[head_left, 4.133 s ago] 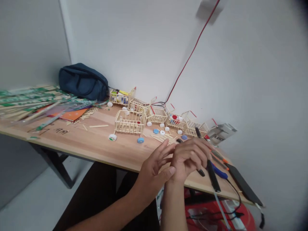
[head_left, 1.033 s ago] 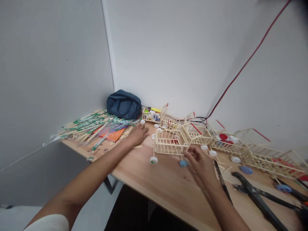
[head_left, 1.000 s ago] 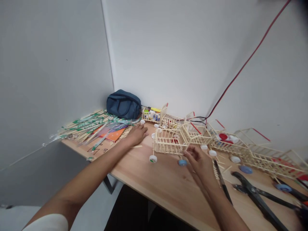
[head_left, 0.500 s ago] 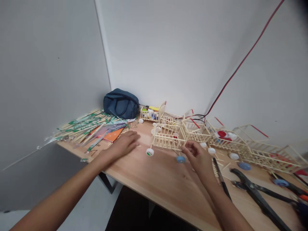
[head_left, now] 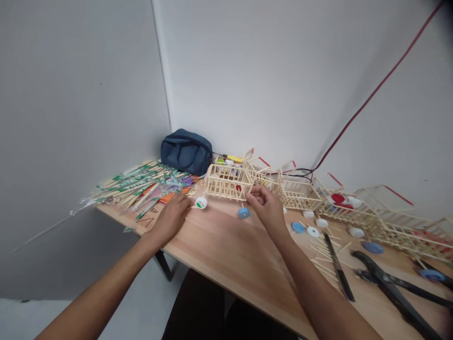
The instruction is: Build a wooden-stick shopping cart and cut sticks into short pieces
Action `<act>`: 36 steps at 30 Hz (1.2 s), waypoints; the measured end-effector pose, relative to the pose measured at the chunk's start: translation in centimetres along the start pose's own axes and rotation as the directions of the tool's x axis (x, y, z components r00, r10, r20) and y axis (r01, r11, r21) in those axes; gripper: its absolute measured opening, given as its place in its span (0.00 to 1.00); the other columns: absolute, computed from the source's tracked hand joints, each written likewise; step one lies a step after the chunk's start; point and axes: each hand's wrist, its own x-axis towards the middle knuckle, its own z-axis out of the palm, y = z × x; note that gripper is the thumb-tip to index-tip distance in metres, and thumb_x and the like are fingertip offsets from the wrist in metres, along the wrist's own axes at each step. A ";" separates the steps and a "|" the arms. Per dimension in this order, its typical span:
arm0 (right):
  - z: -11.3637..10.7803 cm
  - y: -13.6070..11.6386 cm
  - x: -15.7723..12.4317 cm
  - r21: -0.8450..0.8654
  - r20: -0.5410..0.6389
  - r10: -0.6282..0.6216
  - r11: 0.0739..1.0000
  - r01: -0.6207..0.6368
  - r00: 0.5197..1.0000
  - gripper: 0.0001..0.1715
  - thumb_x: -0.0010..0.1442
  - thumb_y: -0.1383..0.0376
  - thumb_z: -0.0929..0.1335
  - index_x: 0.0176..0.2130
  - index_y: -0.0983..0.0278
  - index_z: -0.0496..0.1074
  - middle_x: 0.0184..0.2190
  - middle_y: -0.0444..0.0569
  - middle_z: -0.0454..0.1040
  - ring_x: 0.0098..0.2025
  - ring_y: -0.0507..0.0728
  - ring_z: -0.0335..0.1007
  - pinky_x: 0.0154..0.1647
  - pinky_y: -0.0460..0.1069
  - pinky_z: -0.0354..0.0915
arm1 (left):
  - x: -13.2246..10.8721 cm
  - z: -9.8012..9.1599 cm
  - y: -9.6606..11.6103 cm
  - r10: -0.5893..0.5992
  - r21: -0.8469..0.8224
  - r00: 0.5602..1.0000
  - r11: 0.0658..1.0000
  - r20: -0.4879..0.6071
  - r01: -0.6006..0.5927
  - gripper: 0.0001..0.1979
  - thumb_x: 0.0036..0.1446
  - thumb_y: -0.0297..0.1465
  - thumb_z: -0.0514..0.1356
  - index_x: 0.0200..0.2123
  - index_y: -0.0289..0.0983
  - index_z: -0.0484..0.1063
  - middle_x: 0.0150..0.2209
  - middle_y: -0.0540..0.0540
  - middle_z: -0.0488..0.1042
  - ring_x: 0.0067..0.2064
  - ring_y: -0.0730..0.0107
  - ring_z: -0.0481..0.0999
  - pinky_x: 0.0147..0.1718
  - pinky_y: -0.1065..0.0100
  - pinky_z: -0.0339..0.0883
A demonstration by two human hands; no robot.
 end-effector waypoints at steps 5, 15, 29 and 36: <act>1.0 0.6 -0.2 0.024 0.041 0.002 1.000 -0.003 0.999 0.19 0.54 0.50 0.72 0.35 0.61 0.70 0.31 0.46 0.74 0.32 0.55 0.72 0.36 0.50 0.71 | -0.1 0.5 -0.2 -0.007 0.022 0.996 1.000 -0.086 0.008 0.10 0.63 0.25 0.51 0.34 0.35 0.71 0.37 0.41 0.71 0.41 0.58 0.68 0.42 0.59 0.64; 2.4 1.4 -0.5 -0.020 0.038 -0.030 0.999 0.031 0.999 0.16 0.55 0.53 0.71 0.35 0.62 0.71 0.31 0.47 0.75 0.33 0.55 0.73 0.34 0.48 0.69 | -0.2 0.2 -0.2 -0.004 0.088 0.973 0.996 -0.229 0.024 0.09 0.61 0.21 0.52 0.37 0.34 0.71 0.37 0.41 0.72 0.41 0.56 0.66 0.41 0.59 0.63; 3.0 3.5 4.2 -0.321 0.041 -0.163 0.932 0.167 0.986 0.11 0.57 0.60 0.65 0.35 0.63 0.74 0.34 0.50 0.79 0.37 0.59 0.74 0.42 0.52 0.66 | 0.1 0.2 0.5 0.179 0.006 0.970 0.983 -0.165 -0.181 0.14 0.63 0.24 0.52 0.48 0.36 0.74 0.44 0.42 0.78 0.48 0.59 0.69 0.50 0.54 0.63; 2.6 3.5 5.8 -0.569 0.034 -0.173 0.806 0.161 0.984 0.10 0.58 0.62 0.65 0.31 0.62 0.75 0.33 0.51 0.78 0.36 0.59 0.70 0.38 0.50 0.58 | 0.0 0.8 0.0 0.254 0.021 0.965 0.967 -0.060 -0.253 0.20 0.63 0.23 0.50 0.56 0.37 0.69 0.55 0.42 0.73 0.56 0.56 0.65 0.56 0.51 0.59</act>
